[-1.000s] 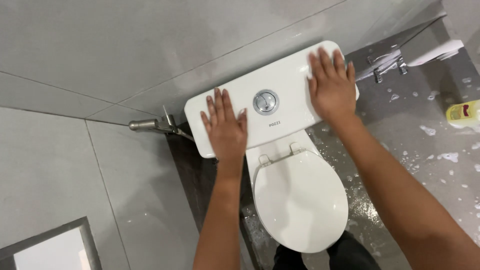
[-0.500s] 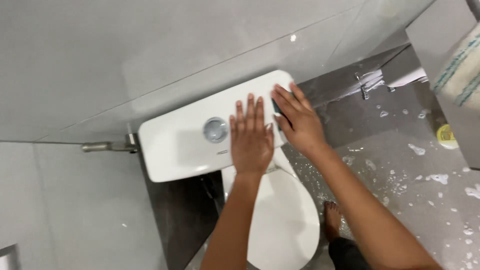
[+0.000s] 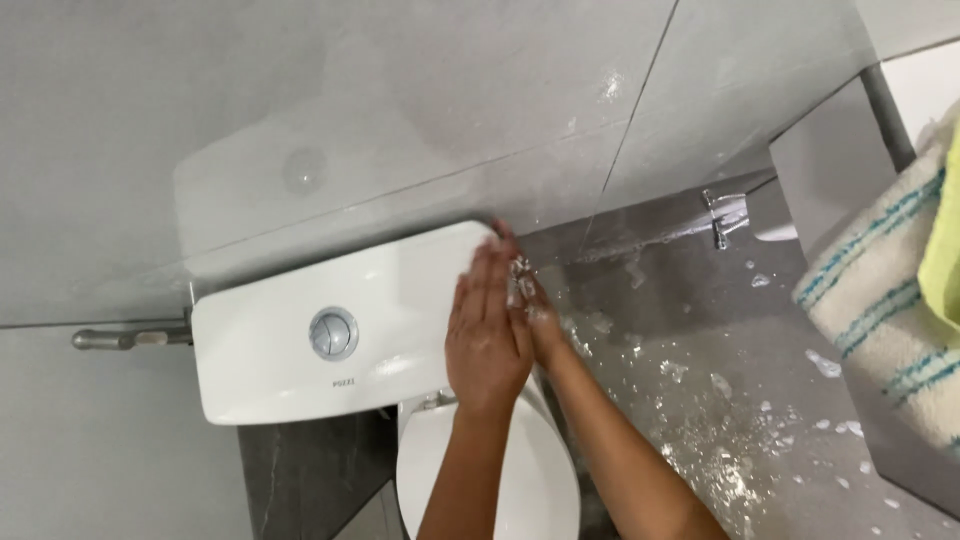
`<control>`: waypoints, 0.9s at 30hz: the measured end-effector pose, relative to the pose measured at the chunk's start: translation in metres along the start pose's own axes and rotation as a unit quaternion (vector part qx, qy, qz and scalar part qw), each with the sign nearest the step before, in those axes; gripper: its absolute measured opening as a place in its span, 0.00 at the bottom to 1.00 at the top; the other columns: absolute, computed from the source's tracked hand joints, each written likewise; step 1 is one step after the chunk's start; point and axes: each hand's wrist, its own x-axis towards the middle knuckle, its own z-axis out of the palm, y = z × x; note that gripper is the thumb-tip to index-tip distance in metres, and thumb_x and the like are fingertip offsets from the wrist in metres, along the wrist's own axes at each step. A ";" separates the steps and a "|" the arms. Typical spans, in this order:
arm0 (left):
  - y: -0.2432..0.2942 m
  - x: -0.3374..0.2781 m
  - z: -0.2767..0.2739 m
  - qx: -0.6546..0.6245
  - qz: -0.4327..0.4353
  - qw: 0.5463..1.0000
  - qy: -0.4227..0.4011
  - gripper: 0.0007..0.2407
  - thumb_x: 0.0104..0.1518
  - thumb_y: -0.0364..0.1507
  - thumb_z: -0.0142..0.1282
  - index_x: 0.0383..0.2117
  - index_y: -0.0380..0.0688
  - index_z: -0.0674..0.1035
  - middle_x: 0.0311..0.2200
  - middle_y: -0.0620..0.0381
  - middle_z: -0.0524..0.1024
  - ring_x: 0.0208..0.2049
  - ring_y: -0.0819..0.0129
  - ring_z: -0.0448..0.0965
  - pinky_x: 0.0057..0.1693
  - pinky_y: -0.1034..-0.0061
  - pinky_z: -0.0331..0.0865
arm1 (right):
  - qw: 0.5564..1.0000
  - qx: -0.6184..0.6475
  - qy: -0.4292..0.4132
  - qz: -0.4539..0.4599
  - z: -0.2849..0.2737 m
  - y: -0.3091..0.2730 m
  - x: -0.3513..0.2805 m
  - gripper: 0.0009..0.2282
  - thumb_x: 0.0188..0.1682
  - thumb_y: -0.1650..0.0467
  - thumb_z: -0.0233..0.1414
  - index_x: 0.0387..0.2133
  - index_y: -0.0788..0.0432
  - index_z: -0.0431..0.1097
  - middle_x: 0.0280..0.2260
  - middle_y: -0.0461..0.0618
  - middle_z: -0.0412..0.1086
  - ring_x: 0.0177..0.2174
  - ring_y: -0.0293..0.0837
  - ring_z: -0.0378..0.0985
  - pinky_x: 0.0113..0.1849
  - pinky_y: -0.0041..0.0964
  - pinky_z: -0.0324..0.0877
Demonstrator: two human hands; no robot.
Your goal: Cleaning a toilet and its surrounding area using water, a sponge, and cleaning solution.
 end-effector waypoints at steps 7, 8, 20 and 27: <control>0.016 0.019 -0.005 0.101 -0.099 0.982 0.125 0.24 0.66 0.29 0.42 0.68 0.33 0.60 0.71 0.43 0.55 0.73 0.48 0.50 0.73 0.54 0.45 | 0.952 0.107 0.106 0.268 -0.044 0.130 0.062 0.24 0.62 0.62 0.33 0.64 0.68 0.58 0.62 0.66 0.62 0.60 0.59 0.64 0.59 0.48 0.61; 0.016 0.020 -0.006 0.108 -0.103 0.982 0.119 0.24 0.66 0.29 0.42 0.69 0.34 0.60 0.72 0.44 0.55 0.73 0.49 0.50 0.73 0.54 0.45 | 0.937 0.119 0.118 0.308 -0.044 0.144 0.068 0.25 0.62 0.62 0.33 0.63 0.70 0.61 0.61 0.68 0.65 0.59 0.61 0.67 0.59 0.49 0.62; 0.015 0.022 -0.005 0.092 -0.113 0.984 0.098 0.25 0.65 0.30 0.41 0.70 0.39 0.59 0.73 0.48 0.53 0.74 0.50 0.48 0.73 0.54 0.41 | 0.988 0.065 0.077 0.118 -0.037 0.127 0.047 0.25 0.60 0.61 0.33 0.65 0.63 0.56 0.63 0.59 0.61 0.61 0.53 0.63 0.59 0.43 0.62; 0.015 0.017 -0.008 0.061 -0.123 0.986 0.098 0.25 0.63 0.30 0.43 0.69 0.41 0.60 0.73 0.48 0.52 0.74 0.48 0.47 0.73 0.52 0.40 | 0.991 0.100 0.056 0.065 0.018 -0.005 -0.010 0.26 0.58 0.59 0.30 0.69 0.55 0.50 0.66 0.48 0.56 0.64 0.44 0.57 0.61 0.36 0.57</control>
